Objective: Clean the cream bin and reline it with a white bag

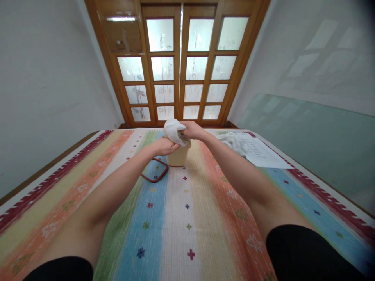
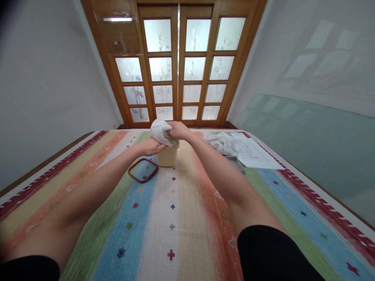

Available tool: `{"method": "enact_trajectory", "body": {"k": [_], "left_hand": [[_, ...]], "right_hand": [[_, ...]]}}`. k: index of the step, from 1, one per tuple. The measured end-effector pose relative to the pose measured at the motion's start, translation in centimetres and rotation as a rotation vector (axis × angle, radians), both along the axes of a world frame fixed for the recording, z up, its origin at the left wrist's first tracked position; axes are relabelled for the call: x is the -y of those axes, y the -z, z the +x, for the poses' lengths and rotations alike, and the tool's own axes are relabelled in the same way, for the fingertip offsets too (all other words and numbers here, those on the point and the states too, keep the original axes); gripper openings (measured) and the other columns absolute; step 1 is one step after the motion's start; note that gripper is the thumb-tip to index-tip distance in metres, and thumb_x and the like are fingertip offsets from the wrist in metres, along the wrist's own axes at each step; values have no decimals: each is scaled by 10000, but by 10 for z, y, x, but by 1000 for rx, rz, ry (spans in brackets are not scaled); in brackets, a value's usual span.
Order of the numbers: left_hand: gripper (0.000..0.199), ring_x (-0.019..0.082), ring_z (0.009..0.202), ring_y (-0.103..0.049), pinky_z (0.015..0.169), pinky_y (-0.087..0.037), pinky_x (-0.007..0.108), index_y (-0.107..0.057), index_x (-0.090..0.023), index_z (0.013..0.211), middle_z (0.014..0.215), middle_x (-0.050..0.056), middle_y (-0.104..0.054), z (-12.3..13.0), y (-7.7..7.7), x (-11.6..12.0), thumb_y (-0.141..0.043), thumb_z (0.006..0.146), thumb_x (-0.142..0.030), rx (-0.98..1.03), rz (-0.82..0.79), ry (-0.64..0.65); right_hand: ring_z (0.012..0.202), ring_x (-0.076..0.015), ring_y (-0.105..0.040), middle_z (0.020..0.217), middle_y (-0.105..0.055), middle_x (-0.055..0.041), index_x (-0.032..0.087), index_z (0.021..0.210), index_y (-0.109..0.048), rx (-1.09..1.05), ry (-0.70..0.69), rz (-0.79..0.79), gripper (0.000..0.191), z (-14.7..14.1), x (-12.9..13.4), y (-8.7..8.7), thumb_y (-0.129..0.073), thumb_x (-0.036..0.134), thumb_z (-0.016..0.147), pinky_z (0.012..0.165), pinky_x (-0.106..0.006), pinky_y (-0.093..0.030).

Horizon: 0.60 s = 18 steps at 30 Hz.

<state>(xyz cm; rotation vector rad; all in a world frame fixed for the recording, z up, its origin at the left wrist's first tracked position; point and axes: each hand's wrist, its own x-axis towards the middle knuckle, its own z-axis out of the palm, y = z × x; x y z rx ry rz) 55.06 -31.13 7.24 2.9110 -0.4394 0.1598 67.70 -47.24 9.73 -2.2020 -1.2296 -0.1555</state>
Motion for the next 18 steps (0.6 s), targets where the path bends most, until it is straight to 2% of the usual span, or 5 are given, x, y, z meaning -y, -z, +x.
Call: {"method": "enact_trajectory", "body": {"k": [3, 6, 11, 14, 18], "left_hand": [[471, 322, 1121, -693, 968, -510, 412, -749, -194, 1205, 1259, 130, -755, -9, -9, -2, -402, 1014, -450, -75, 68, -13], [362, 280, 1021, -709, 898, -505, 367, -776, -249, 1113, 1108, 77, -788, -27, -28, -10, -493, 978, -429, -116, 106, 12], [258, 236, 915, -676, 848, -494, 353, -750, -231, 970, 952, 55, -743, -47, -49, -18, -514, 970, -334, 196, -65, -68], [201, 254, 1005, -638, 923, -498, 392, -722, -205, 955, 1034, 85, -688, -43, -40, -13, -551, 950, -311, 374, -111, -53], [283, 282, 1133, -619, 1018, -488, 427, -738, -221, 1105, 1172, 103, -666, -23, -14, -6, -572, 983, -416, 267, -97, 88]], "right_hand": [[952, -259, -692, 1081, -776, -89, 207, 1134, -754, 164, 66, -280, 337, -15, 0, -3, -654, 91, 833, 789, -305, -460], [1027, -290, -676, 1134, -746, -151, 175, 1114, -760, 423, 127, -477, 246, -28, 2, -6, -609, 122, 927, 799, -335, -455], [1105, -324, -595, 1124, -708, -187, 155, 1055, -778, 663, 205, -448, 228, -34, 4, -9, -554, 174, 1018, 903, -420, -418], [1107, -328, -546, 1098, -697, -177, 167, 1040, -786, 769, 200, -353, 240, -34, 5, -12, -547, 169, 1021, 953, -470, -389], [1143, -315, -495, 1115, -687, -139, 210, 1085, -780, 860, 120, -212, 266, -33, 6, -17, -528, 157, 1019, 1096, -531, -322]]}}
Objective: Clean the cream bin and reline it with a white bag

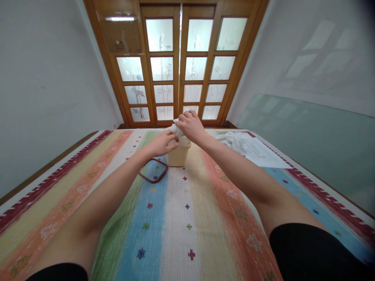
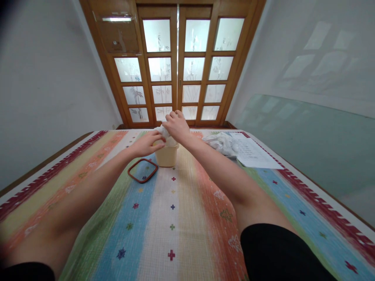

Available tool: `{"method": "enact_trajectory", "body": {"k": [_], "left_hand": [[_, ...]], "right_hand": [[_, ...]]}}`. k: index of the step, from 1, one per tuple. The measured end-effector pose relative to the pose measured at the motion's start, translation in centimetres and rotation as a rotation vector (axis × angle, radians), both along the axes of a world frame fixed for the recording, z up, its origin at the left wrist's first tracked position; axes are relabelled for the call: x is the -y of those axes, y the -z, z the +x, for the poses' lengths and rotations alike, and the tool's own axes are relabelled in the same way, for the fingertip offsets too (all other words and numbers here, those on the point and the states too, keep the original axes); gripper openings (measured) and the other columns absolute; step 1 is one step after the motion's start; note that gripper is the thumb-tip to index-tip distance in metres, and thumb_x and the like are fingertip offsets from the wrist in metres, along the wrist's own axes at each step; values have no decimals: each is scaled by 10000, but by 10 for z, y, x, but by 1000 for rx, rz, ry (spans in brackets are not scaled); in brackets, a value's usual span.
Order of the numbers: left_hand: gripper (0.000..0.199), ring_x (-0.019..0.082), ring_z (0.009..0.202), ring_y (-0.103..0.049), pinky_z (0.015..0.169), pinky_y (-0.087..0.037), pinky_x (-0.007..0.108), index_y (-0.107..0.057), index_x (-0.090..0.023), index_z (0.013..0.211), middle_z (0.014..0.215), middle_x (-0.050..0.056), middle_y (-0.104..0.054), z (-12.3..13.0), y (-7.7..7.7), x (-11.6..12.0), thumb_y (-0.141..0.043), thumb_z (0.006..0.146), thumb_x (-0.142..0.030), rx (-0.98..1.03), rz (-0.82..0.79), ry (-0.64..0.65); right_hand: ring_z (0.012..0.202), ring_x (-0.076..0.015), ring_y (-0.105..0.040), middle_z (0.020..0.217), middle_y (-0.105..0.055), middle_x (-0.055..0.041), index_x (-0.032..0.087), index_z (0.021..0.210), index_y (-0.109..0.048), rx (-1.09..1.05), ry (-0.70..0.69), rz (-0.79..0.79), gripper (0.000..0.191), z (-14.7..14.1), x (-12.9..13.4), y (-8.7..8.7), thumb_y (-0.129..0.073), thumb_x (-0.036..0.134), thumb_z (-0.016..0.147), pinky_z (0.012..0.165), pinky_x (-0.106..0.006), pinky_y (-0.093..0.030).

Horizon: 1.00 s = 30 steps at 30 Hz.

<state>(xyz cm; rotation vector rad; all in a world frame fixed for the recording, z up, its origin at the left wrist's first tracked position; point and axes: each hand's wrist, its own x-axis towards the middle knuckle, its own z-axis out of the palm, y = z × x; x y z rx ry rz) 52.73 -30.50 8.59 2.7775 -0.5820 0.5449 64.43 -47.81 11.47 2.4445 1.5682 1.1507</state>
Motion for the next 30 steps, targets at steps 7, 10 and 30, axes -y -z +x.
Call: {"method": "enact_trajectory", "body": {"k": [7, 10, 30], "left_hand": [[461, 284, 1084, -689, 946, -485, 386, -781, -230, 1159, 1155, 89, -769, 28, 17, 10, -449, 1040, -528, -211, -13, 32], [414, 247, 903, -691, 789, -467, 351, -799, -236, 995, 969, 62, -782, 24, 9, 14, -480, 1024, -499, -246, -8, 71], [605, 314, 1150, -652, 1132, -355, 492, -750, -192, 893, 1017, 120, -782, 29, 27, 6, -306, 1064, -564, -184, 138, -98]], "right_hand": [[1304, -293, -437, 1295, -627, -118, 215, 1200, -698, 39, -118, 112, 316, 9, 2, 4, -492, 95, 993, 1265, -611, -168], [1378, -306, -400, 1368, -598, -125, 207, 1075, -715, 44, -115, 106, 256, 19, 4, 11, -503, 97, 984, 1265, -642, -167], [1456, -324, -388, 1513, -506, -153, 207, 1210, -621, -21, -289, 119, 298, 32, 13, 38, -492, 87, 969, 1158, -559, -401]]}}
